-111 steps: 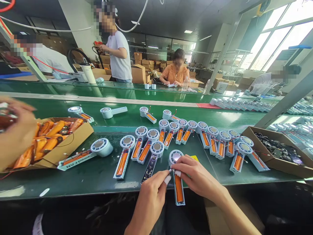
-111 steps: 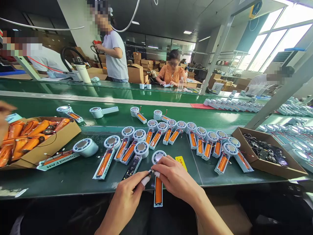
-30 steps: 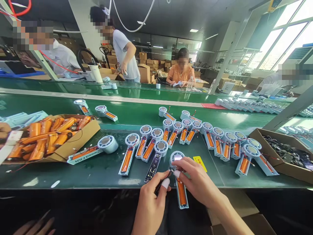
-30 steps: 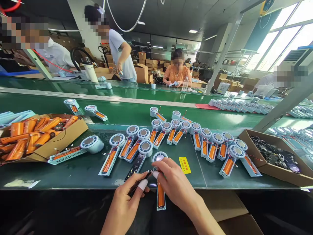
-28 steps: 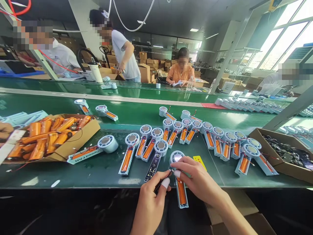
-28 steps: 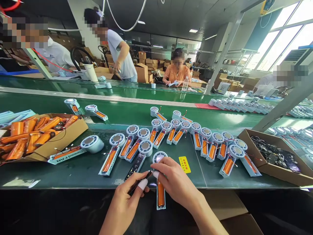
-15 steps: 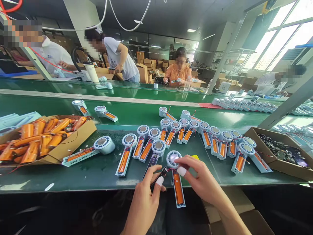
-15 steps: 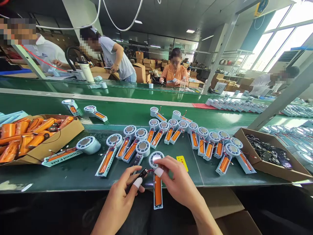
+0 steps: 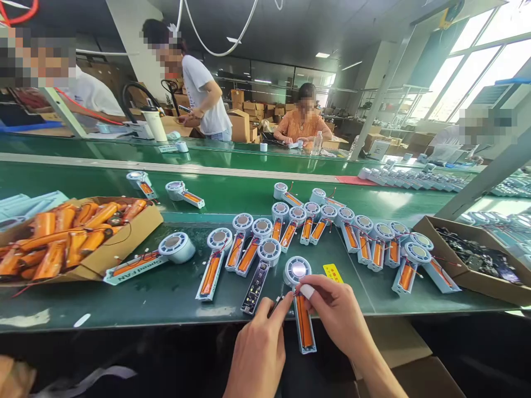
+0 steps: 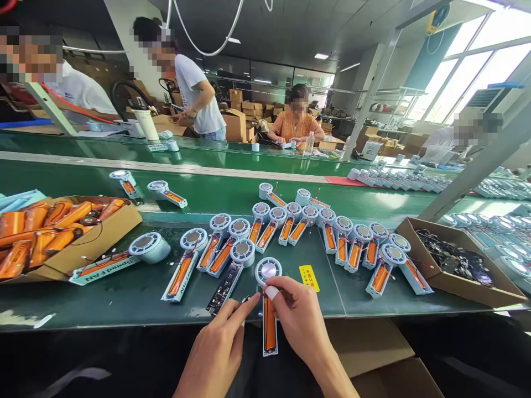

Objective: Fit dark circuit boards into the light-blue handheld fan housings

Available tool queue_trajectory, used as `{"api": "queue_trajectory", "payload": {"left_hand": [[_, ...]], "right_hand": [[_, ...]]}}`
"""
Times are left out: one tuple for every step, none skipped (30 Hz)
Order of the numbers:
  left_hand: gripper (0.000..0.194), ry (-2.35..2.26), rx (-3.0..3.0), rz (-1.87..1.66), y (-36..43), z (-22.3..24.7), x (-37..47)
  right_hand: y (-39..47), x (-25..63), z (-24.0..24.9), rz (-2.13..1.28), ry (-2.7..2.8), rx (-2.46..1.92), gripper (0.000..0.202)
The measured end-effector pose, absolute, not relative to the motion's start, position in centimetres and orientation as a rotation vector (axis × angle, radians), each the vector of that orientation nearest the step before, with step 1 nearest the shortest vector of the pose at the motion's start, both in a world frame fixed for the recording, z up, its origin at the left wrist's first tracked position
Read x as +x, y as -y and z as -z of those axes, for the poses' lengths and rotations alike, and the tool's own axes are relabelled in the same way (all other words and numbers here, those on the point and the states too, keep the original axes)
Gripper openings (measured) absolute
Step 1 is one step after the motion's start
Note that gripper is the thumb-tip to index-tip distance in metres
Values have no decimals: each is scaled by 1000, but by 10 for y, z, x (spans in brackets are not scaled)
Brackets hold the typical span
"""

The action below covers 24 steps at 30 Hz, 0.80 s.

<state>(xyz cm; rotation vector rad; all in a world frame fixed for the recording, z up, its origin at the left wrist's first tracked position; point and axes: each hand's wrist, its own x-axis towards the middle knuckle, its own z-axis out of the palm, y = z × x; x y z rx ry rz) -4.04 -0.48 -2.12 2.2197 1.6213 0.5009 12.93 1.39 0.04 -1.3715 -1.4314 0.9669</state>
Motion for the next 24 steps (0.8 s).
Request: {"api": "queue_trajectory", "payload": {"left_hand": [[68,-1651,2256,-453,7,21,-40],[71,-1673,2289,-423,9,22,-39],[72,-1689,2311,-414,11,22,-39],[73,-1698,2322,-432,12,23,-39],[73,-1701,2318,-473,13,24,-39],[71,-1693,2300,-530,13,25,-40],[67,-1671,2270,-603,12,26,-40],[64,-1637,2234,-682,11,27,-40],[61,-1603,2197,-766,10,28,-40],[58,-1566,2164,-844,9,28,-40],[57,-1531,2137,-910,7,28,-40],[55,-1501,2115,-967,6,28,-39],[53,-1479,2094,-1014,5,27,-38],[51,-1464,2072,-1050,4,26,-37],[49,-1454,2047,-1081,4,25,-37],[46,-1449,2020,-1106,4,25,-36],[44,-1456,1989,-1126,4,24,-35],[43,-1466,1957,-1135,4,24,-35],[41,-1481,1922,-1133,5,26,-34],[41,-1500,1887,-1133,5,27,-34],[40,-1521,1849,-1136,5,30,-33],[40,-1541,1815,-1140,5,32,-33],[40,-1557,1789,-1149,5,35,-33],[40,-1566,1773,-1159,5,37,-33]], "right_hand": [[-17,127,1,-1036,1352,-1342,30],[-19,125,2,-1095,1286,-1309,33],[-21,123,3,-1143,1230,-1279,36],[-22,122,4,-1182,1185,-1252,38],[-22,120,5,-1208,1154,-1231,38],[-23,119,6,-1218,1139,-1219,37],[-22,118,6,-1206,1146,-1216,35],[-21,118,7,-1171,1176,-1220,32],[-20,118,8,-1118,1235,-1229,29],[-19,117,8,-1044,1311,-1240,25],[-18,117,9,-950,1395,-1250,20],[-17,117,9,-840,1476,-1255,17],[-15,116,10,-719,1549,-1254,15],[-14,115,12,-597,1611,-1250,16],[-13,114,13,-479,1661,-1244,18],[-13,112,15,-370,1701,-1242,20],[-13,111,17,-276,1736,-1244,23],[-13,110,18,-197,1767,-1247,25],[-13,110,20,-136,1792,-1253,26],[-14,109,21,-94,1808,-1261,27],[-14,110,21,-74,1824,-1266,27],[-15,110,21,-73,1834,-1269,27],[-16,111,20,-89,1837,-1270,27],[-16,112,19,-120,1842,-1267,26]]}}
